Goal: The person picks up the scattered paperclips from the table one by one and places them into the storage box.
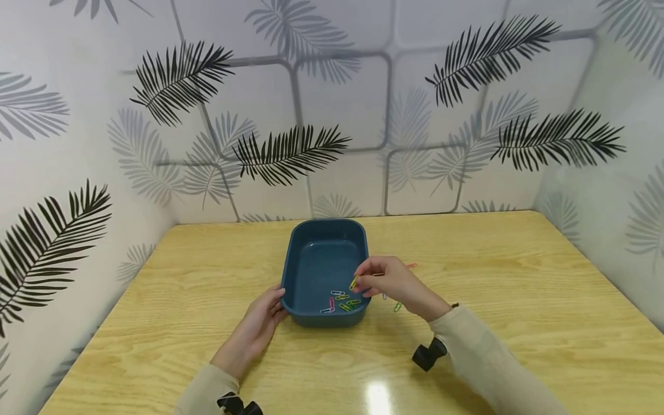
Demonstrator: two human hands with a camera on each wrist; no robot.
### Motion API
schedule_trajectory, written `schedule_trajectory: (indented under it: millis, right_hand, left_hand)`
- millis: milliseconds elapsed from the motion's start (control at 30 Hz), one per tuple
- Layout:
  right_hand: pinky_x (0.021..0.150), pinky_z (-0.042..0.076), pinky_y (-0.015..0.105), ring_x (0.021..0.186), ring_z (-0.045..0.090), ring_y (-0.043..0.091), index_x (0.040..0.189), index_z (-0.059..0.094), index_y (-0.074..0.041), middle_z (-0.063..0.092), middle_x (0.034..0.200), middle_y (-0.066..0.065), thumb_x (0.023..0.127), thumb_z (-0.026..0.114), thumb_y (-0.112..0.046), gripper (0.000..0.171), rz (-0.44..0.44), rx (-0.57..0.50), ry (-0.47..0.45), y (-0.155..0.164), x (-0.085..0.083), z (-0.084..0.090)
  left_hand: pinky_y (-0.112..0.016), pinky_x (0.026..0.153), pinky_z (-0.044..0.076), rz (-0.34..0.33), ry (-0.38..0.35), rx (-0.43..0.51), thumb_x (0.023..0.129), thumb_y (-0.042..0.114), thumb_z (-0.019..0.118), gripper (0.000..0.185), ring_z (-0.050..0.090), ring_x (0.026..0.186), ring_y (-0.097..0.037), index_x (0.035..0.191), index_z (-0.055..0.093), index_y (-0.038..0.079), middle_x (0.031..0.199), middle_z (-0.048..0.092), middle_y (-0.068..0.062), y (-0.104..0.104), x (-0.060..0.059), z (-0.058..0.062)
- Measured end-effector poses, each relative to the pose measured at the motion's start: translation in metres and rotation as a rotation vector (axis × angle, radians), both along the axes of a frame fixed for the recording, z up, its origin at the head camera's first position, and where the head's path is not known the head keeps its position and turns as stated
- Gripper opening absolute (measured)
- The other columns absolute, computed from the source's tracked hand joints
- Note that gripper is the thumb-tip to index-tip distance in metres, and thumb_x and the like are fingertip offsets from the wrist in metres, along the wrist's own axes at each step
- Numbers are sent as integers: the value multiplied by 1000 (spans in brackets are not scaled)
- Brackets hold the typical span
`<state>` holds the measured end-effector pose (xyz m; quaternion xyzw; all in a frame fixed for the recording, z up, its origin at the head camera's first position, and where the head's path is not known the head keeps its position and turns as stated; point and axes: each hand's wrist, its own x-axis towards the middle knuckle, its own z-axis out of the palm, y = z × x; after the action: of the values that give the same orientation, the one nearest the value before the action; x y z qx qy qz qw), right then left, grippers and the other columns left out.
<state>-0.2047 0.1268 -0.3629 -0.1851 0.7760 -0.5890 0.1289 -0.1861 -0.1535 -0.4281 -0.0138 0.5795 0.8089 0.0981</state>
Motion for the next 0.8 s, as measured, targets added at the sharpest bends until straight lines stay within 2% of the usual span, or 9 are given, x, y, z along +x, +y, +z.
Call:
schedule_trajectory:
  millis: [800]
  right_hand:
    - [78,55,37,100,62,38,103,63,5,67,98,12,97,57,-5,13,5,1,11,0,1,1]
  left_hand:
    - [-32,98,39,-5,3,4,99,17,49,52,51,112,-20,142,36,-10,127,54,-13,0,1,1]
